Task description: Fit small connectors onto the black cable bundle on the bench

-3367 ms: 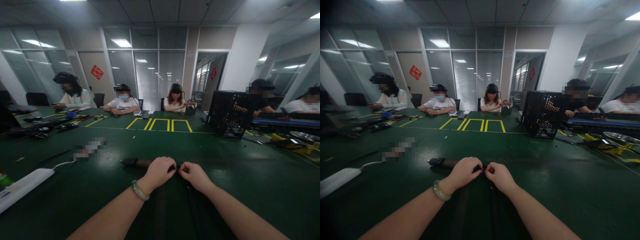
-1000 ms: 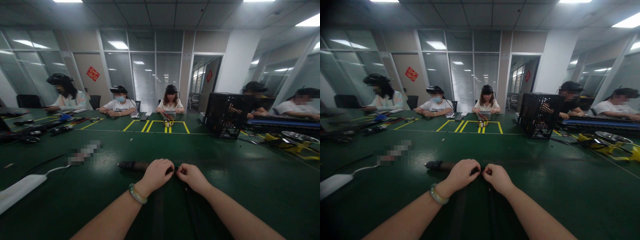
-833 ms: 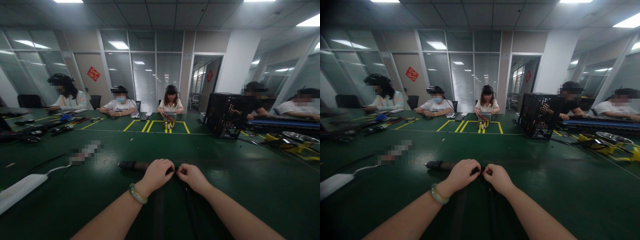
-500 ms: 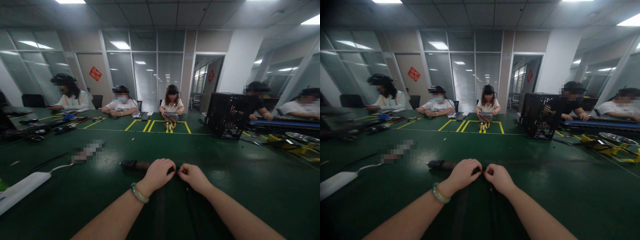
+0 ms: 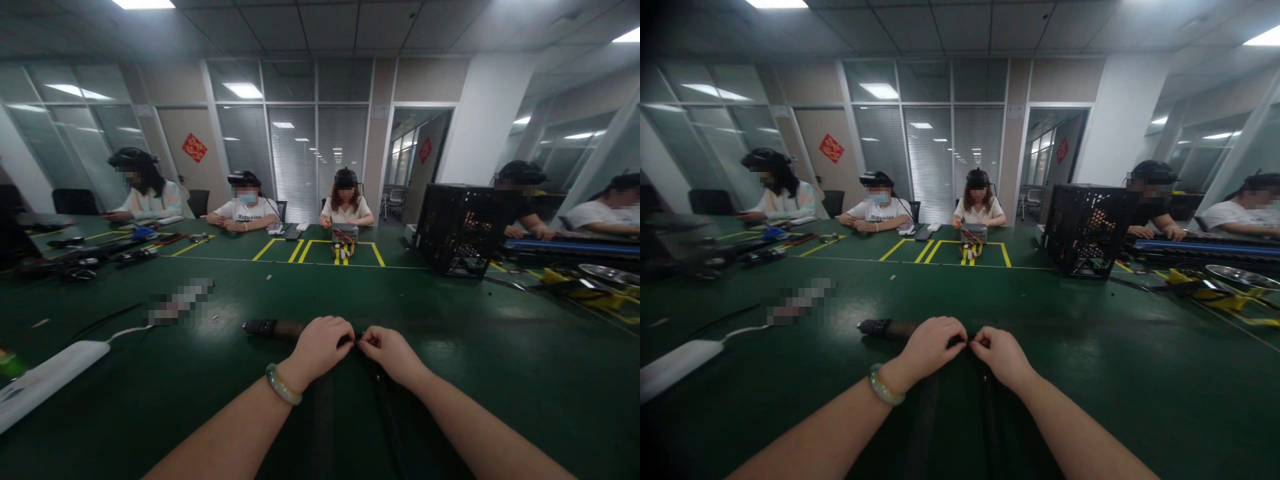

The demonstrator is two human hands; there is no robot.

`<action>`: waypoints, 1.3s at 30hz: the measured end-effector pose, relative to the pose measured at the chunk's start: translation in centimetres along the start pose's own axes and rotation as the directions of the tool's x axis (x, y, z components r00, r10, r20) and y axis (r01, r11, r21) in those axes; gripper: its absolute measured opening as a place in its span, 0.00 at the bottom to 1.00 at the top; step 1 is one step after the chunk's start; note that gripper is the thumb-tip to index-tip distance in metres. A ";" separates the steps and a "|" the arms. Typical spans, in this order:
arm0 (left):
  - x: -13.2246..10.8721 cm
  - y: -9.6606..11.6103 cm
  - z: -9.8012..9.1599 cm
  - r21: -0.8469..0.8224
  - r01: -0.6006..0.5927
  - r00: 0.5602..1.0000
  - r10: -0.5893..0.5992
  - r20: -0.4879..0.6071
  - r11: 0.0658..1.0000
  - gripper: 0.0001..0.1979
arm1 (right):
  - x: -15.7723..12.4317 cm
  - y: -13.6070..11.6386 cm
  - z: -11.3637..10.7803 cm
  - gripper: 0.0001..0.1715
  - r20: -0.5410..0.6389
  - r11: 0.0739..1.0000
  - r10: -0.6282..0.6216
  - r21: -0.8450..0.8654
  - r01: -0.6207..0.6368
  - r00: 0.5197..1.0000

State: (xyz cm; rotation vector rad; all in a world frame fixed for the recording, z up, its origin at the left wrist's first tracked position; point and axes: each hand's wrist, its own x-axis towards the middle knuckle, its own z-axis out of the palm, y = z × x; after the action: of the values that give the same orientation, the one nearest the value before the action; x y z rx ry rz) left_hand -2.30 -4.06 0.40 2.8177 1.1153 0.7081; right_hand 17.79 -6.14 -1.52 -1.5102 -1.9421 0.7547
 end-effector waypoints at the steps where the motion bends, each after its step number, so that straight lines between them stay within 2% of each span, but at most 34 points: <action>1: 0.0 0.0 0.0 -0.003 -0.001 1.000 0.001 0.000 1.000 0.03 | 0.0 -0.1 -0.1 0.09 0.002 1.000 0.008 -0.004 -0.008 1.000; 12: -0.1 0.0 -0.1 0.011 0.008 1.000 -0.008 0.005 1.000 0.06 | 0.2 0.3 0.2 0.09 -0.006 1.000 0.009 -0.008 -0.009 1.000; 18: -0.1 -0.2 0.1 -0.016 -0.005 1.000 0.005 -0.007 1.000 0.03 | 0.2 0.2 0.2 0.09 0.003 1.000 0.001 -0.008 -0.001 1.000; 34: -0.1 -0.1 -0.2 -0.004 -0.019 1.000 0.019 0.019 1.000 0.06 | -0.2 -0.5 -0.2 0.09 0.026 0.999 0.042 -0.017 -0.042 0.999; 39: 0.0 -0.1 -0.1 0.005 -0.014 1.000 0.014 0.012 1.000 0.06 | -0.1 -0.2 -0.1 0.09 0.016 1.000 0.013 -0.007 -0.013 1.000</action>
State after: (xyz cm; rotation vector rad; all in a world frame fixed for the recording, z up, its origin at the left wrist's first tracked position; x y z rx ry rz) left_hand -2.43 -4.04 0.46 2.8325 1.0984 0.6896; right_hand 17.74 -6.26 -1.31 -1.5265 -1.9508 0.7689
